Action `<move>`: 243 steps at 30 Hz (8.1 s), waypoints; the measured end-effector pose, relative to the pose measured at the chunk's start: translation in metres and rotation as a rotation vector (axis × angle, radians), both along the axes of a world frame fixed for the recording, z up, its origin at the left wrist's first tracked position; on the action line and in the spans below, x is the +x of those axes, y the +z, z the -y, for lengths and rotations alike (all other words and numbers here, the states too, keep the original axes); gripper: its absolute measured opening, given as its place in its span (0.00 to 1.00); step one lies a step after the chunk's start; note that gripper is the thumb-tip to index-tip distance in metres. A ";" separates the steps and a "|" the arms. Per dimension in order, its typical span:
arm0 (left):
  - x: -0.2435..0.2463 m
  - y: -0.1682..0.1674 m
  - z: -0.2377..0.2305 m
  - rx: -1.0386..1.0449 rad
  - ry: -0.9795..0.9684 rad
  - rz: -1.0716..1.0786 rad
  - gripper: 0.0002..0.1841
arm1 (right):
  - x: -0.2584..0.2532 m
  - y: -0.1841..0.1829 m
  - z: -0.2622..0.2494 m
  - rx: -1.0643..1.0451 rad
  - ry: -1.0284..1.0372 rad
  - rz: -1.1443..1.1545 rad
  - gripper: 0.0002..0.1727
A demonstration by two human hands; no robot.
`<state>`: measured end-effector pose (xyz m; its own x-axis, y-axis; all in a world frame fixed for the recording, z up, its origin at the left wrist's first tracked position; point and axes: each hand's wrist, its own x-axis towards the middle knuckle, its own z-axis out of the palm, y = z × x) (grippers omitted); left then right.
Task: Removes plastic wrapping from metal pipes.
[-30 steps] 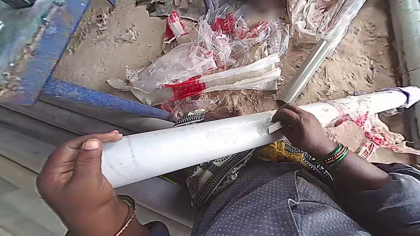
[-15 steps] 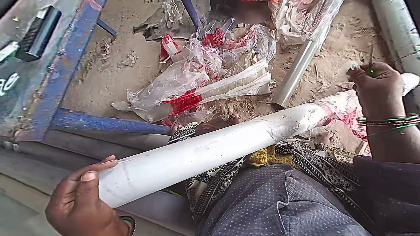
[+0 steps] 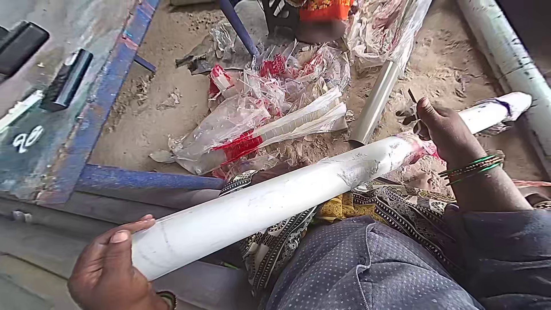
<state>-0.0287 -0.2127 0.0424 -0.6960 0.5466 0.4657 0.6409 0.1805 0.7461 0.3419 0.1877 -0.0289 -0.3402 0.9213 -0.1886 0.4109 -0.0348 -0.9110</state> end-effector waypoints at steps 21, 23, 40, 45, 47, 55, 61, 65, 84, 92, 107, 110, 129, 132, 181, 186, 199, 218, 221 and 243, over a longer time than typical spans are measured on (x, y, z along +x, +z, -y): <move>0.004 0.008 -0.006 -0.025 -0.013 0.054 0.17 | 0.015 -0.008 -0.008 0.116 -0.069 0.167 0.29; 0.004 0.007 -0.006 -0.020 0.001 0.070 0.16 | 0.015 -0.007 -0.003 0.144 -0.110 0.181 0.30; 0.010 0.007 -0.006 -0.019 0.044 0.046 0.16 | 0.011 0.003 -0.005 0.202 -0.071 0.309 0.22; 0.009 0.006 -0.005 -0.007 0.025 0.055 0.16 | 0.013 0.016 -0.002 0.220 -0.093 0.361 0.23; 0.013 0.008 -0.007 0.008 0.028 0.067 0.15 | 0.013 0.021 -0.002 0.224 -0.078 0.381 0.22; 0.032 0.023 -0.013 -0.291 0.168 -0.362 0.21 | 0.010 0.033 0.009 0.216 0.038 0.175 0.24; 0.103 0.014 -0.086 -0.043 -0.166 -0.474 0.21 | -0.005 0.054 0.051 0.156 0.374 -0.078 0.16; 0.148 0.002 -0.139 -0.183 -0.447 -0.456 0.28 | -0.019 0.061 0.087 0.116 0.625 -0.147 0.16; 0.181 0.030 -0.209 -0.435 -0.520 -0.260 0.24 | -0.012 0.063 0.070 0.034 0.602 -0.300 0.16; 0.192 0.034 -0.230 -0.401 -0.517 -0.383 0.09 | -0.009 0.064 0.067 0.038 0.514 -0.342 0.16; 0.133 0.044 -0.301 -1.096 -0.267 -0.491 0.20 | 0.012 0.058 0.030 -0.034 0.017 -0.684 0.11; 0.127 0.029 -0.310 -1.227 -0.217 -0.521 0.22 | 0.009 0.051 0.025 -0.023 0.053 -0.639 0.11; 0.126 0.007 -0.301 -1.528 -0.743 -0.287 0.14 | 0.002 0.040 0.020 -0.030 0.114 -0.597 0.11; 0.130 0.004 -0.303 -1.575 -0.699 -0.398 0.15 | 0.002 0.040 0.020 -0.013 0.111 -0.573 0.11; 0.152 0.004 -0.297 -1.282 -0.766 -0.418 0.22 | 0.001 0.042 0.020 0.015 0.116 -0.461 0.11; 0.146 0.003 -0.296 -1.157 -0.658 -0.444 0.25 | 0.003 0.048 0.025 0.027 0.125 -0.452 0.12; 0.149 0.007 -0.298 -1.152 -0.514 -0.410 0.20 | 0.015 0.060 0.035 0.085 0.201 -0.131 0.13; 0.193 0.017 -0.296 -1.290 -0.819 -0.637 0.18 | 0.060 0.045 0.076 0.038 0.125 0.179 0.19; 0.198 -0.002 -0.311 -1.371 -0.794 -0.579 0.17 | 0.073 0.039 0.079 0.058 0.111 0.186 0.18; 0.191 -0.009 -0.325 -1.250 -0.926 -0.353 0.18 | 0.086 0.030 0.065 0.092 0.163 0.197 0.18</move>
